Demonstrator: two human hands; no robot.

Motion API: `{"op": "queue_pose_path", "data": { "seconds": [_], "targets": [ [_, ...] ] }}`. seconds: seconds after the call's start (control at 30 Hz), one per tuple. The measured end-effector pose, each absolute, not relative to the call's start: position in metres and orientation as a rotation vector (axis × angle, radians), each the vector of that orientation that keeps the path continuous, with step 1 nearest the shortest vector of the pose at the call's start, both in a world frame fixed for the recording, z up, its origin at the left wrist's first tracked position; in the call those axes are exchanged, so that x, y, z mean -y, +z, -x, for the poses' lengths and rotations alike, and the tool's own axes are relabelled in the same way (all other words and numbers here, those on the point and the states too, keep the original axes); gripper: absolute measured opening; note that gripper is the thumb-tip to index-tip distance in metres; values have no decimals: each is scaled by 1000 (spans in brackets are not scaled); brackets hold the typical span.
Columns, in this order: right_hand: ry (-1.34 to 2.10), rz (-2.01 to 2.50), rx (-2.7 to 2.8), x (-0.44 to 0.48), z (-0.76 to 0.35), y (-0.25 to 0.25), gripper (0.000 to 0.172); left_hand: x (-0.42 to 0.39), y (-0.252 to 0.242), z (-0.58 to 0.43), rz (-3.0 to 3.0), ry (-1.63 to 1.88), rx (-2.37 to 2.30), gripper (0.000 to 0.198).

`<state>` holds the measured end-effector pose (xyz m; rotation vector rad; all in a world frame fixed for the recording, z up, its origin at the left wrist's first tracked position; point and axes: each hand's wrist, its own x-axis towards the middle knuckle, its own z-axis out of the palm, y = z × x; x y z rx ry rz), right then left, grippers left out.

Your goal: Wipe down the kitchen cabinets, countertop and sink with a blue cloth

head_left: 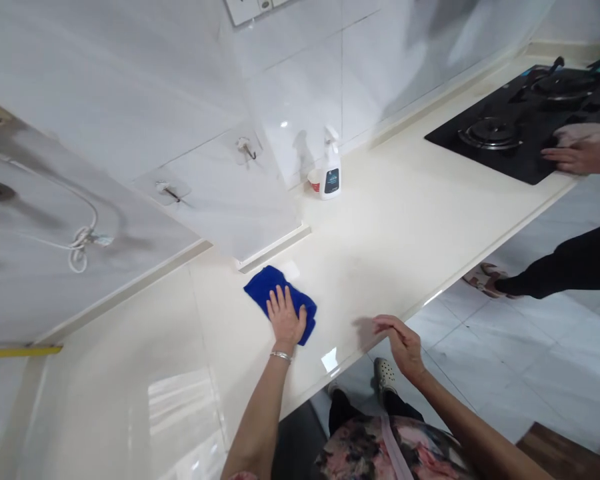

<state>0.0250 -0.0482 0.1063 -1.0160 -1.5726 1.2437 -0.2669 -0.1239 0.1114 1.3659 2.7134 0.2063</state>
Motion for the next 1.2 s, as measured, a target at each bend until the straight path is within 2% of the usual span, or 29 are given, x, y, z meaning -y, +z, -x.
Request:
{"op": "queue_pose_path", "data": {
  "seconds": [0.3,0.67,0.93,1.2],
  "targets": [
    [1085,1409,1526,37,-144,109,26,-4,100,119,-1773,388,-2226,89],
    [1004,1645,1327,46,-181,134,31,-125,96,91,-1888,458,-2083,83],
    [1107,1863,1214,68,-197,114,36,-109,100,135,-1920,490,-2102,71],
    [1310,1652,1257,65,-129,123,42,-25,103,252,-1637,526,-2471,65]
  ]
}}
